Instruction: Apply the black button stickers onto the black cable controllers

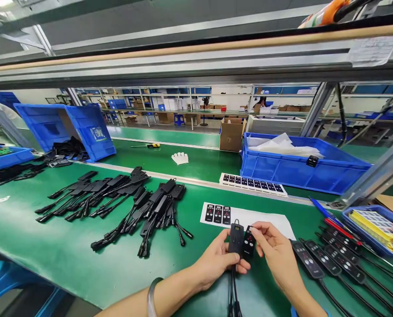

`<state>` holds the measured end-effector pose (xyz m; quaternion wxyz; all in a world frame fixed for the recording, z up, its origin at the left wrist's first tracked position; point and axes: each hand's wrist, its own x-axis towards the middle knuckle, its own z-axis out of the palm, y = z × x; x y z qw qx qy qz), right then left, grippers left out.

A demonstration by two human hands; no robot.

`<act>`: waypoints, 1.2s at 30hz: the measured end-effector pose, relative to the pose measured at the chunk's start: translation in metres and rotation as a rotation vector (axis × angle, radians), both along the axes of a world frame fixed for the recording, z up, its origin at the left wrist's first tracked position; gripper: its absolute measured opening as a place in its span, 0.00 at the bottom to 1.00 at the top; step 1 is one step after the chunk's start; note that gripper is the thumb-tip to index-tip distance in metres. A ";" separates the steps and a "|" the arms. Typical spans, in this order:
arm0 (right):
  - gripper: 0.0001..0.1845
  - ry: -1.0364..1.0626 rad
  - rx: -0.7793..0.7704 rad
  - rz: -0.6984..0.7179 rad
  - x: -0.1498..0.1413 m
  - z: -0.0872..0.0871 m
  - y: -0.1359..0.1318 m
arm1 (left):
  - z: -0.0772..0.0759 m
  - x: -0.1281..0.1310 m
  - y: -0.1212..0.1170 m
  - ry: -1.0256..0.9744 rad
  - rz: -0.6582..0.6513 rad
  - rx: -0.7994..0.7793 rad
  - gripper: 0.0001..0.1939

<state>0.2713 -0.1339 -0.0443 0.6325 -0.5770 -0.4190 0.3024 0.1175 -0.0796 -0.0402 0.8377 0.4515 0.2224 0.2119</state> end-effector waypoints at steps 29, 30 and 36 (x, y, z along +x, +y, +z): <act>0.19 0.025 -0.083 -0.044 -0.014 0.011 -0.005 | -0.003 -0.002 -0.003 -0.066 -0.192 0.059 0.27; 0.19 0.020 -0.083 -0.048 -0.014 0.012 -0.005 | -0.003 -0.002 -0.003 -0.069 -0.193 0.064 0.27; 0.19 -0.001 -0.086 -0.056 -0.013 0.012 -0.005 | -0.003 -0.002 -0.002 -0.060 -0.186 0.103 0.23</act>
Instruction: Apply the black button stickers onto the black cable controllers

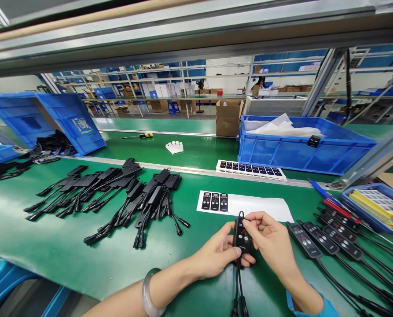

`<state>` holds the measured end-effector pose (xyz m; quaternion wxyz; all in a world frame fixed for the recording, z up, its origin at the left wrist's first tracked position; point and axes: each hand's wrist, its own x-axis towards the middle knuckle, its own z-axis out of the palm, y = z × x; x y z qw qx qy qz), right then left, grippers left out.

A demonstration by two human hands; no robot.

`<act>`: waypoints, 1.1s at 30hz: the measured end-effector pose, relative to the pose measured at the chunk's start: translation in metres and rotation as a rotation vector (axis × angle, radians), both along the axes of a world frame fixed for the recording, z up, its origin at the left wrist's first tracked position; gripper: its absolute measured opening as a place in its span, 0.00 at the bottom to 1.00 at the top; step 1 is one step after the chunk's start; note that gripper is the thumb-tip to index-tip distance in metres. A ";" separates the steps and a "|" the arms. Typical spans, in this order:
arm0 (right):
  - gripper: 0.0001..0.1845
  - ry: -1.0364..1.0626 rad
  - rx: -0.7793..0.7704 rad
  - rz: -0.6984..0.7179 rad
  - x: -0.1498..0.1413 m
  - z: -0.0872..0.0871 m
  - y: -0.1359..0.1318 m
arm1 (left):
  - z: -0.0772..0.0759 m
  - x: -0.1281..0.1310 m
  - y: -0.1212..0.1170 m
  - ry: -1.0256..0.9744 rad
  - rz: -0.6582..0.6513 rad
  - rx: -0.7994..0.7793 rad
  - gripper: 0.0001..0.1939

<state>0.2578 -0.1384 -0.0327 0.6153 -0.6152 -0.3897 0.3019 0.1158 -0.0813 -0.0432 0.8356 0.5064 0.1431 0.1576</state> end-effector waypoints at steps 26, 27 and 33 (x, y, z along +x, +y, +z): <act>0.24 -0.164 -0.116 0.157 0.006 -0.025 0.007 | 0.002 0.003 0.010 0.021 0.037 -0.138 0.25; 0.26 -0.179 -0.120 0.183 0.004 -0.026 0.007 | 0.003 0.003 0.011 0.023 0.050 -0.132 0.26; 0.50 -0.092 -0.118 0.399 -0.001 -0.021 0.002 | 0.001 0.005 0.015 0.025 0.151 -0.113 0.23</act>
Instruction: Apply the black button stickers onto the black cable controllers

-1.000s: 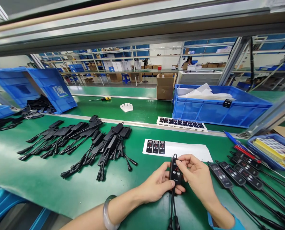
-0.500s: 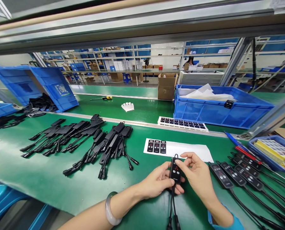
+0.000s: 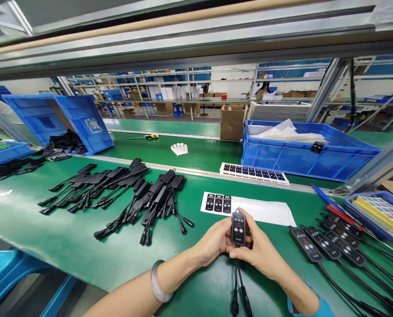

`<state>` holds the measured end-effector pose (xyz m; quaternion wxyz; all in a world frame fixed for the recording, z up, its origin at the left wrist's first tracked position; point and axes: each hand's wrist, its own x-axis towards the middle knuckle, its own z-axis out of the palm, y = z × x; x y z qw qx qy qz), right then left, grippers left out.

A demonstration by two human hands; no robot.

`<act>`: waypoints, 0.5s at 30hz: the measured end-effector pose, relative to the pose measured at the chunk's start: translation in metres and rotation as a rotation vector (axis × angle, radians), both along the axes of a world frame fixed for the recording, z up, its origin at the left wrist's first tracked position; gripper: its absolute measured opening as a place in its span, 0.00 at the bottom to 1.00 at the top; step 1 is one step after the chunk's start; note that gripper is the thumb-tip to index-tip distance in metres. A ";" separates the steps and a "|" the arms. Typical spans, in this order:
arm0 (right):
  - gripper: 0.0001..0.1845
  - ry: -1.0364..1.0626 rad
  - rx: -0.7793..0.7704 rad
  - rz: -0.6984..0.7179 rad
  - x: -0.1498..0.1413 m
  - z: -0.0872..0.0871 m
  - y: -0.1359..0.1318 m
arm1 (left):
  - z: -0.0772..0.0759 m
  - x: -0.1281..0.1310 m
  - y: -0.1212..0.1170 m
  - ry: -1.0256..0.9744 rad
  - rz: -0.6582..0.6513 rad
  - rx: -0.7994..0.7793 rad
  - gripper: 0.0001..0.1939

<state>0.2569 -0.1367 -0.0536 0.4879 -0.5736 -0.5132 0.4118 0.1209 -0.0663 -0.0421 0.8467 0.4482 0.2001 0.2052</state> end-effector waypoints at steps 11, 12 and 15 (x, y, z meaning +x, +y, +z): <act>0.27 -0.165 0.078 -0.049 -0.004 -0.007 0.000 | -0.005 0.000 -0.006 0.101 0.005 0.191 0.24; 0.28 -0.224 0.085 -0.070 -0.005 -0.005 0.000 | -0.005 0.000 -0.006 0.070 0.016 0.158 0.24; 0.32 -0.473 0.162 -0.111 -0.005 0.003 -0.002 | -0.004 0.002 -0.006 -0.022 0.013 0.067 0.25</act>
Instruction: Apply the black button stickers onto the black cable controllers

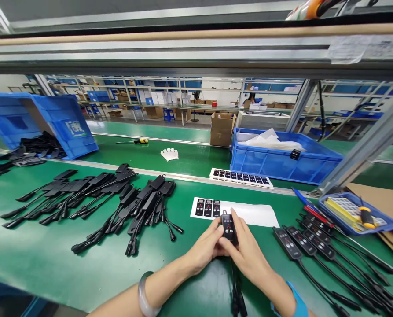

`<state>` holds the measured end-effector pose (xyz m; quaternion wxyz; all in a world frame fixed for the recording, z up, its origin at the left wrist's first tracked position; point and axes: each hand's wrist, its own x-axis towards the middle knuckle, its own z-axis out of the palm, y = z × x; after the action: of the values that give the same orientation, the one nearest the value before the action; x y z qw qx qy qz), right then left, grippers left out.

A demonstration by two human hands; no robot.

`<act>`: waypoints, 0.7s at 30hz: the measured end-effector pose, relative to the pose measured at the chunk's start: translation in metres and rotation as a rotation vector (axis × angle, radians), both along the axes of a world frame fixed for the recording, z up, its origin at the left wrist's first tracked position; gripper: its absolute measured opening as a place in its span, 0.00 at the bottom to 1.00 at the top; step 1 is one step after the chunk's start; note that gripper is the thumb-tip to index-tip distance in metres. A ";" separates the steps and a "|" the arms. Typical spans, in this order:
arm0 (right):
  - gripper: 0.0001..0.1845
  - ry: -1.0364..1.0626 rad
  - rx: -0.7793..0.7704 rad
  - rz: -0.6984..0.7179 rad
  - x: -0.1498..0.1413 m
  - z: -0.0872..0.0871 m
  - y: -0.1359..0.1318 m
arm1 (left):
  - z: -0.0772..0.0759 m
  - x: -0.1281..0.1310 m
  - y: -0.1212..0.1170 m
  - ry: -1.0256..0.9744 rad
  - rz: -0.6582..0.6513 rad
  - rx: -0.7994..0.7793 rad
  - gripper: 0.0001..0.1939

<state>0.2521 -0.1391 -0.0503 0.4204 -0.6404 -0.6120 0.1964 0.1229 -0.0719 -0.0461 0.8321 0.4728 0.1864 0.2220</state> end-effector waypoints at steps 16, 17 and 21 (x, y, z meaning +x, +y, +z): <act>0.21 -1.130 -0.209 -0.359 0.076 0.004 -0.009 | -0.006 -0.016 0.019 1.020 0.099 1.576 0.20; 0.20 -1.015 -0.184 -0.311 0.074 0.001 0.002 | -0.007 -0.015 0.018 1.016 0.105 1.581 0.20; 0.18 -0.619 -0.077 -0.105 0.058 -0.012 0.058 | -0.009 -0.016 0.020 0.973 0.143 1.578 0.23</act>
<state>0.3103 -0.0809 -0.0626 0.1992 -0.7159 -0.6692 -0.0065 0.1072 -0.0516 -0.0547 0.0841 0.9303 0.3387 0.1127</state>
